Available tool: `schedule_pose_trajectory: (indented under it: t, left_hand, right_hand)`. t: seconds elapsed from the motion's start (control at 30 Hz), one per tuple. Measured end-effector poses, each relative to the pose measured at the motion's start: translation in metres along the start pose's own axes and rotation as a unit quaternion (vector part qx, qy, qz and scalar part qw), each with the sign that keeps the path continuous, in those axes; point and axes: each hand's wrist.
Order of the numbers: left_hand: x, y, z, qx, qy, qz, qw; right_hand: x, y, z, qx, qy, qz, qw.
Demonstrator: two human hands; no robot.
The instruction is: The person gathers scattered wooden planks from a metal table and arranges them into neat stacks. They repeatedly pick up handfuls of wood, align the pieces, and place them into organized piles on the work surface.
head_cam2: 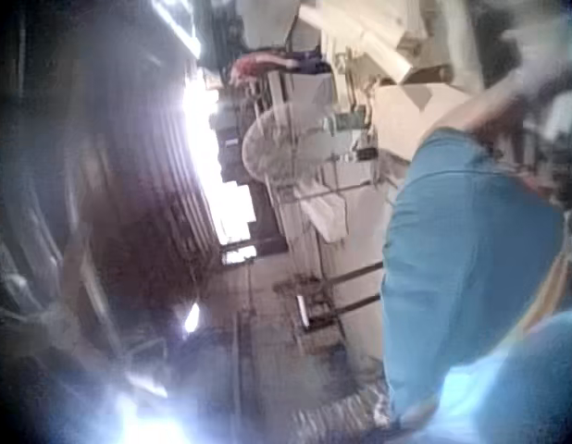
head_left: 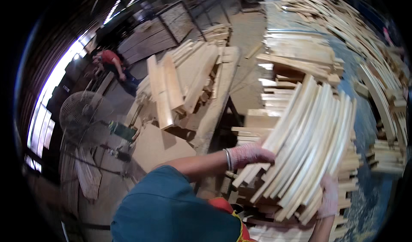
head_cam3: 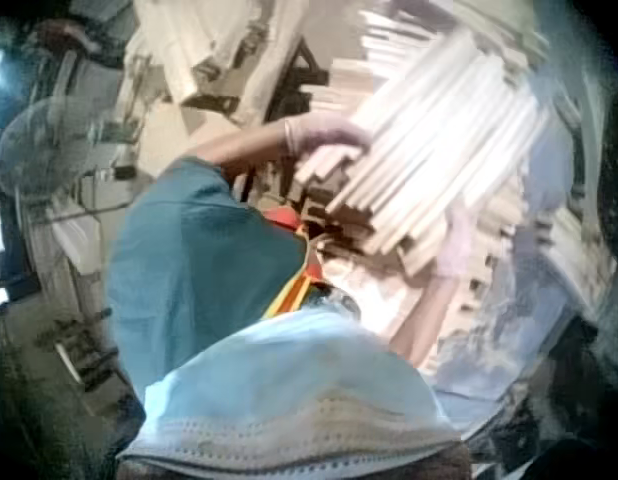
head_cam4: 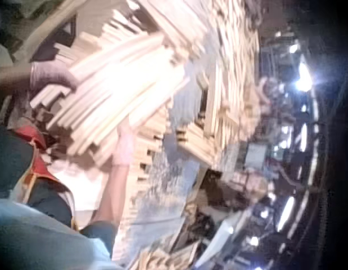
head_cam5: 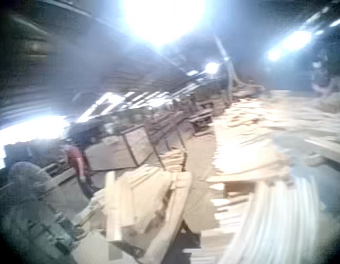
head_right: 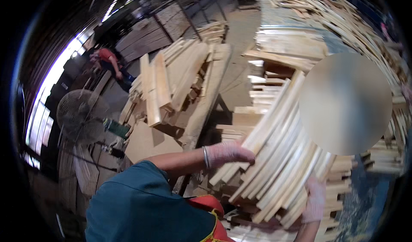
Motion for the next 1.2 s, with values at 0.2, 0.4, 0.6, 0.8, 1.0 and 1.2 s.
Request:
schedule_pose_trajectory:
  t: [0.2,0.4,0.6,0.8,1.0,1.2]
  left_hand:
    - [0.054,-0.014,-0.061,-0.094,-0.154,0.147,0.972]
    - [0.041,0.005,-0.031,-0.043,-0.086,0.099,0.990]
    - [0.078,0.016,0.045,-0.051,0.071,0.075,0.993]
    - [0.126,0.069,0.123,-0.112,0.173,0.107,0.973]
    - [0.155,0.062,0.118,-0.021,0.162,0.202,0.966]
    - [0.194,0.019,0.123,-0.006,0.159,0.159,0.974]
  right_hand:
    - [-0.023,-0.005,-0.020,-0.013,0.026,0.019,0.999]
    - [-0.044,0.039,-0.072,-0.029,-0.092,0.040,0.995]
    - [-0.075,0.086,-0.144,-0.148,-0.197,0.035,0.969]
    - [-0.192,-0.067,-0.149,0.028,-0.209,-0.200,0.957]
    - [-0.159,-0.050,-0.149,0.036,-0.276,0.019,0.960]
    - [-0.159,-0.052,-0.157,0.017,-0.305,0.080,0.949]
Point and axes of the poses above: each hand's wrist, its own z-axis towards the middle knuckle, its own x-axis out of the palm, y = z × x, and after that the axes turned 10 degrees about z, right-handed
